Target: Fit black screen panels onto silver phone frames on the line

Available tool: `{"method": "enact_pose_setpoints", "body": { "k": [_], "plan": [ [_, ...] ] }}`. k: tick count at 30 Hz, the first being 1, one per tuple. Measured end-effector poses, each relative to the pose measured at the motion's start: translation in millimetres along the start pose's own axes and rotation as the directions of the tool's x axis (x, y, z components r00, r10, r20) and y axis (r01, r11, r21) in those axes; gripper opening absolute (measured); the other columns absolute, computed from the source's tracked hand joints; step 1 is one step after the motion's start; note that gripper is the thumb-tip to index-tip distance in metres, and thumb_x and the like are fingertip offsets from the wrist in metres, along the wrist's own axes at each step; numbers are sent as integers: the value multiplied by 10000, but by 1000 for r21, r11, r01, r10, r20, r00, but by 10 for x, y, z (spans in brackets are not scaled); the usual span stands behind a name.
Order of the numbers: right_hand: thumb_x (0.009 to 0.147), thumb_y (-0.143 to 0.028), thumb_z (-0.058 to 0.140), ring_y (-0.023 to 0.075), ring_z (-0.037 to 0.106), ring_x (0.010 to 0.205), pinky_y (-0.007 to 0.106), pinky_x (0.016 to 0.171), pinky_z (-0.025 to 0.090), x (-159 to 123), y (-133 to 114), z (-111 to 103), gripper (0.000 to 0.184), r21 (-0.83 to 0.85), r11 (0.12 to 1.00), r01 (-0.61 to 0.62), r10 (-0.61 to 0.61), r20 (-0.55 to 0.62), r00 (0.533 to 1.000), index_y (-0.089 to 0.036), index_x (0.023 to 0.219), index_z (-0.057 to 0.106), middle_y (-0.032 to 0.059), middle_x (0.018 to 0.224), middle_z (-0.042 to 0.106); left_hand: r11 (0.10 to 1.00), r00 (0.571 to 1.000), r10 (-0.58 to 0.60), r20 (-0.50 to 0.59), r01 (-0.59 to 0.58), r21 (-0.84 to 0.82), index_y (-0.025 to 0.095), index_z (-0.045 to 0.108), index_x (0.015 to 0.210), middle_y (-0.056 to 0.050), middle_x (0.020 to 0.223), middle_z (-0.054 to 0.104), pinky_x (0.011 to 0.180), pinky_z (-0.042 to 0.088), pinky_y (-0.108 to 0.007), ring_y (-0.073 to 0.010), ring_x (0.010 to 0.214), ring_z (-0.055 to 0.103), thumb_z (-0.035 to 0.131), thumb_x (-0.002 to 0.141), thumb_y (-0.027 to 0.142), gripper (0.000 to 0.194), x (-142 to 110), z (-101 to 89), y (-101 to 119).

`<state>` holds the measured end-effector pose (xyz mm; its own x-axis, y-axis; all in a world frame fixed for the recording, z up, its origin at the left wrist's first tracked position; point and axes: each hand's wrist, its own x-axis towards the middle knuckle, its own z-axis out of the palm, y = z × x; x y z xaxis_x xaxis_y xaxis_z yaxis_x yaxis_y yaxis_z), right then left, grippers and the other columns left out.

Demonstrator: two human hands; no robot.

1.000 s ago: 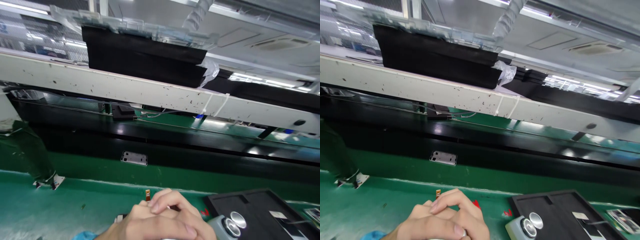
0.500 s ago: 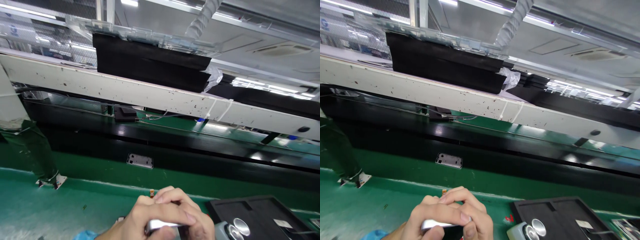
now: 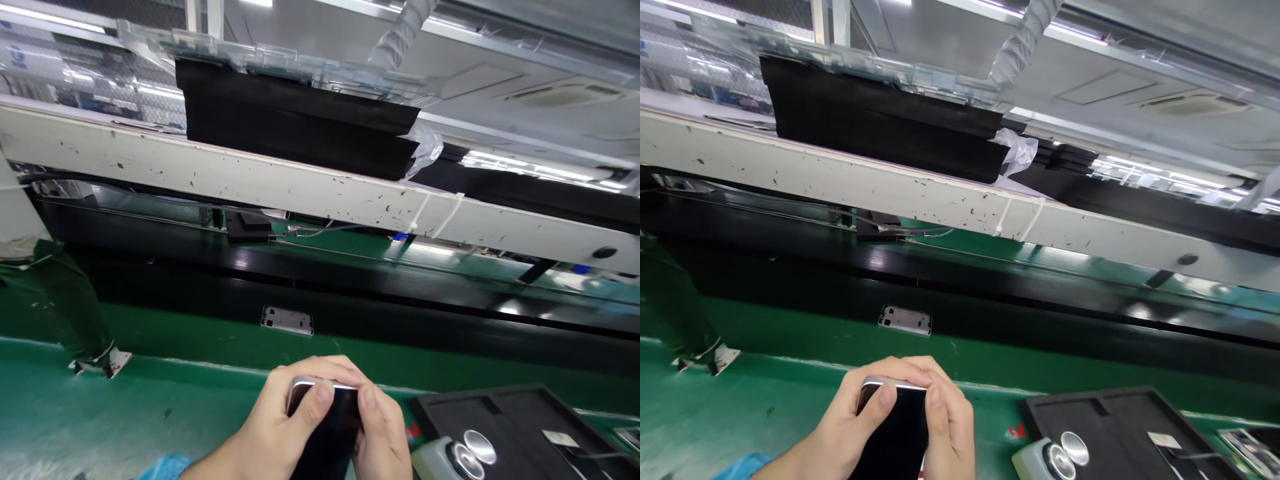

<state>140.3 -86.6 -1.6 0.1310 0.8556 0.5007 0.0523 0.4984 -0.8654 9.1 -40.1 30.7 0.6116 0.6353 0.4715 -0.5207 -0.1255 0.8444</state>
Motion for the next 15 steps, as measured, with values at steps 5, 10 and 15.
{"method": "enact_pose_setpoints", "body": {
  "k": [5, 10, 15],
  "plan": [
    [1064, -502, 467, 244, 717, 1057, 292, 894, 594, -42, 99, -112, 403, -142, 990, -23, 27, 30, 999, -253, 1280, 700, 87, 1209, 733, 994, 968, -41, -246, 64, 84, 248, 826, 997, -51, 1052, 805, 919, 536, -253, -209, 1003, 733, 611, 976, 510, 340, 11, -101, -45],
    [1071, -455, 480, 199, 665, 1151, 262, 1007, 528, -8, 115, -63, 334, -286, 956, -74, 110, 114, 987, -275, 1301, 643, 55, 1262, 698, 995, 870, -96, -484, 73, -67, 203, 774, 960, -66, 870, 806, 725, 610, -292, -215, 734, 754, 636, 954, 504, 332, 58, -195, 86],
    [1075, -520, 392, 210, 679, 838, 280, 815, 561, 62, 1, 48, 484, -375, 927, 13, 95, 266, 959, -207, 867, 698, 60, 862, 694, 980, 844, -96, -528, -12, -197, 183, 699, 996, -100, 856, 805, 643, 648, -356, -248, 685, 767, 599, 975, 491, 325, 76, -189, 243]
  ]
}}
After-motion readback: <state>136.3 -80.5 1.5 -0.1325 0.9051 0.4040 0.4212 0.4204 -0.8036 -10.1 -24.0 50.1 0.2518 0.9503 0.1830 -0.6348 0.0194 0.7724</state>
